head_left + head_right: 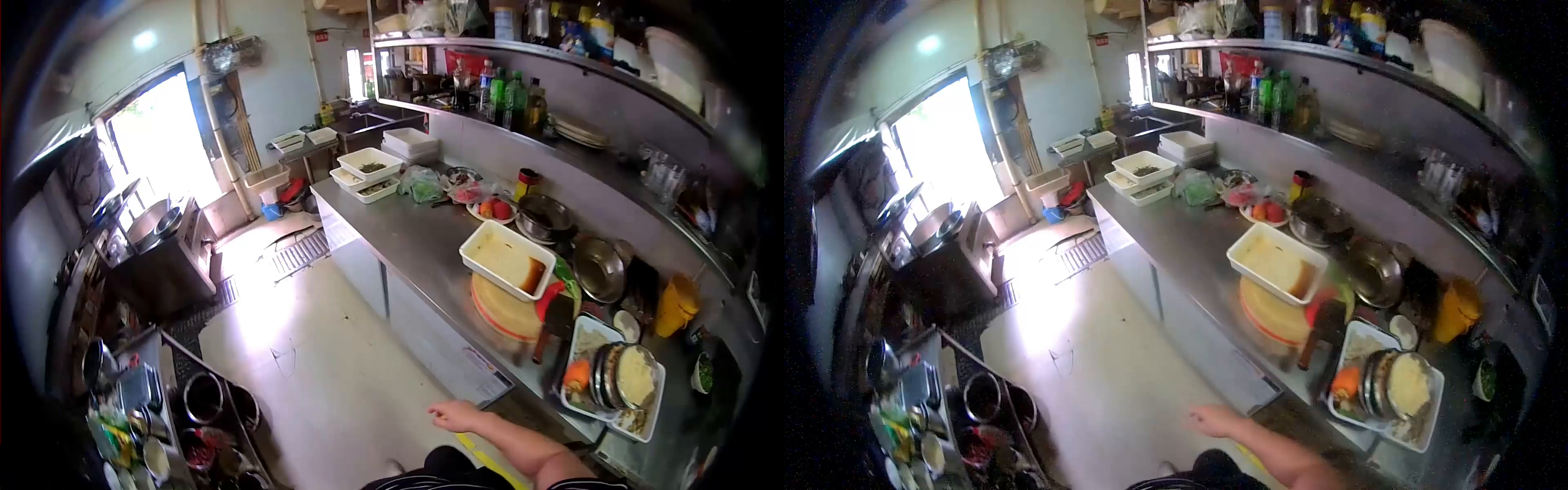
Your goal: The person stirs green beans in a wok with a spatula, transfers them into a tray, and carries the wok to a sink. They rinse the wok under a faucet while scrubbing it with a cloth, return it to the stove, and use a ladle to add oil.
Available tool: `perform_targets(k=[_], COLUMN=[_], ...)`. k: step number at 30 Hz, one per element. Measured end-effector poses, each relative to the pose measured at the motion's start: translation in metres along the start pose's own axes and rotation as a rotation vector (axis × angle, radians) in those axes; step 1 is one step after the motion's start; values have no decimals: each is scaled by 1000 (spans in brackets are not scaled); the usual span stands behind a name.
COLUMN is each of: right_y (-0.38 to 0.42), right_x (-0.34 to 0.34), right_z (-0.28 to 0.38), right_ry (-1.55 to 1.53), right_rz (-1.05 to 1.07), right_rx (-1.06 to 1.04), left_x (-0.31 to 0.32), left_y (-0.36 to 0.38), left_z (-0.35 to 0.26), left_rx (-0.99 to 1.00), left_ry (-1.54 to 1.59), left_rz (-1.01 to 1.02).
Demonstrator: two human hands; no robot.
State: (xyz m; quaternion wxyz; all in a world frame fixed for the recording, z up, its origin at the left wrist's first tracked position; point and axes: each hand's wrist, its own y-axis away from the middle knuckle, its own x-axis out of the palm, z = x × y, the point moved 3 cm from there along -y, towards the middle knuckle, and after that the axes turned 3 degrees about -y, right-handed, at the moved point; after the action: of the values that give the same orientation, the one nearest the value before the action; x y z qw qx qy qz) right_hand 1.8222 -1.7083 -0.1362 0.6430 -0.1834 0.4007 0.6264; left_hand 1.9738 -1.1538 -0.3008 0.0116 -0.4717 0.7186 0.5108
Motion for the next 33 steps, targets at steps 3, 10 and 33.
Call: perform_targets(k=[3, 10, 33], right_y=[-29, -142, -452], right_x=[-65, -200, -320], right_z=[-16, -77, -16], right_ry=[-239, -655, -1068], right_rz=[-109, -609, -1486], right_rx=[173, 155, 1089], left_x=[-27, 9, 325], left_y=[-103, -159, -481], left_z=[-192, -692, -1563], left_rx=[239, 748, 522], left_ry=[23, 400, 290], left_rz=[-109, 127, 373])
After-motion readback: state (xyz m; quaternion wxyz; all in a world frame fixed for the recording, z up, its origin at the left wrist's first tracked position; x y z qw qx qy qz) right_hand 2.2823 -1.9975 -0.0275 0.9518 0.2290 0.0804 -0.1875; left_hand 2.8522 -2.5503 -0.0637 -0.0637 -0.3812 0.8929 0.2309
